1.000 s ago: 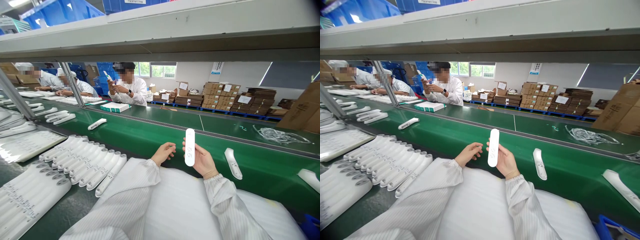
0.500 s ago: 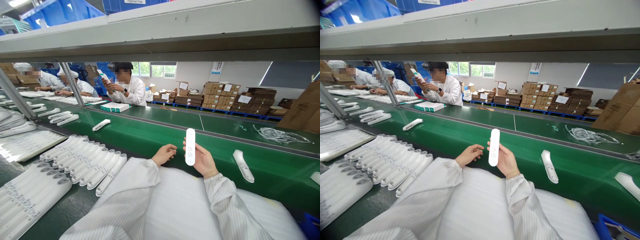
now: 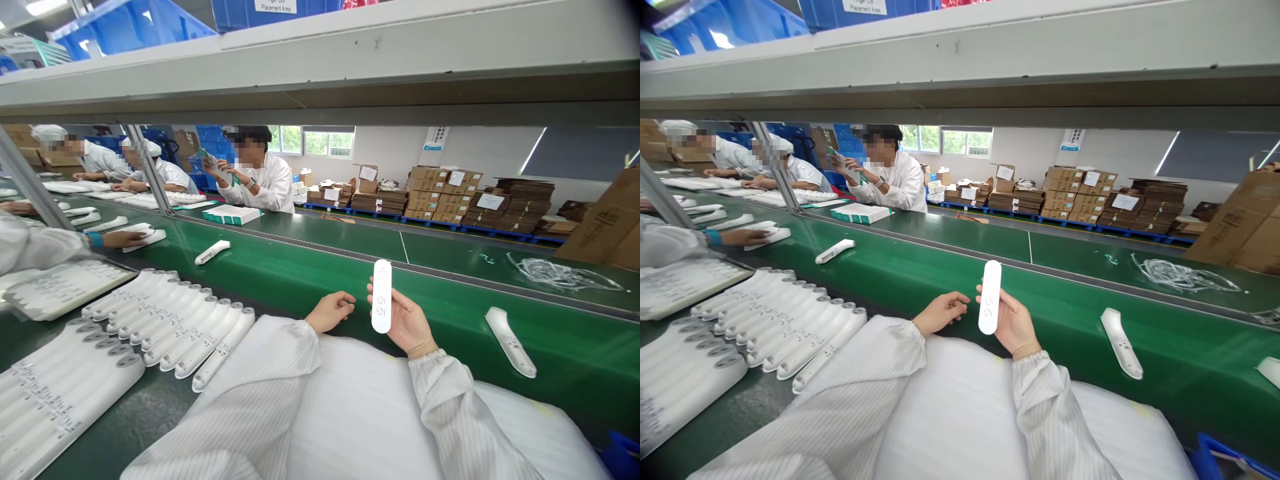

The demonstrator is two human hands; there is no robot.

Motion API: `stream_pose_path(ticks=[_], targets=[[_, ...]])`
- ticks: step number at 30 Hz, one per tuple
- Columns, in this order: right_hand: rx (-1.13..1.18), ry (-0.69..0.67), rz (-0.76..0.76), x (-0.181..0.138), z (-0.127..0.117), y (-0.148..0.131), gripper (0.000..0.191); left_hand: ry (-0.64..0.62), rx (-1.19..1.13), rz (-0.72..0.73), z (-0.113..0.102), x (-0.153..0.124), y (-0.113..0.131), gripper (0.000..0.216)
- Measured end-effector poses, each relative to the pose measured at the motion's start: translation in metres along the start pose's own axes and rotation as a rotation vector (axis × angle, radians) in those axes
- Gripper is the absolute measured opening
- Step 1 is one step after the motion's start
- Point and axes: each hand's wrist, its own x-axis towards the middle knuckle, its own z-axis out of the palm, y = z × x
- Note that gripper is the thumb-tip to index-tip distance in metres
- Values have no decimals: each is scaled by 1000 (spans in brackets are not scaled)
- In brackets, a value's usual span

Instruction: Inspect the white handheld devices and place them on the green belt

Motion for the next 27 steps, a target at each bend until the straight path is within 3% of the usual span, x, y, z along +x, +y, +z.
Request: stream_pose_path(ticks=[10, 13, 15, 19, 23, 27], targets=[[-40, 19, -24, 3, -4, 3, 31, 18, 18, 44, 0, -1, 0, 31], [-99, 108, -96, 10, -8, 9, 32, 23, 30, 48, 0, -2, 0, 30], [-280, 241, -181, 17, -15, 14, 40, 24, 38, 50, 0, -2, 1, 29], [-970, 545, -309, 27, -36, 20, 58, 12, 46, 66, 1, 1, -2, 28], [-1387, 514, -259, 29, -56, 21, 39, 12, 56, 89, 1, 4, -8, 30], [-1442, 501, -247, 30, -58, 18, 31, -1, 55, 103, 1, 7, -8, 32]])
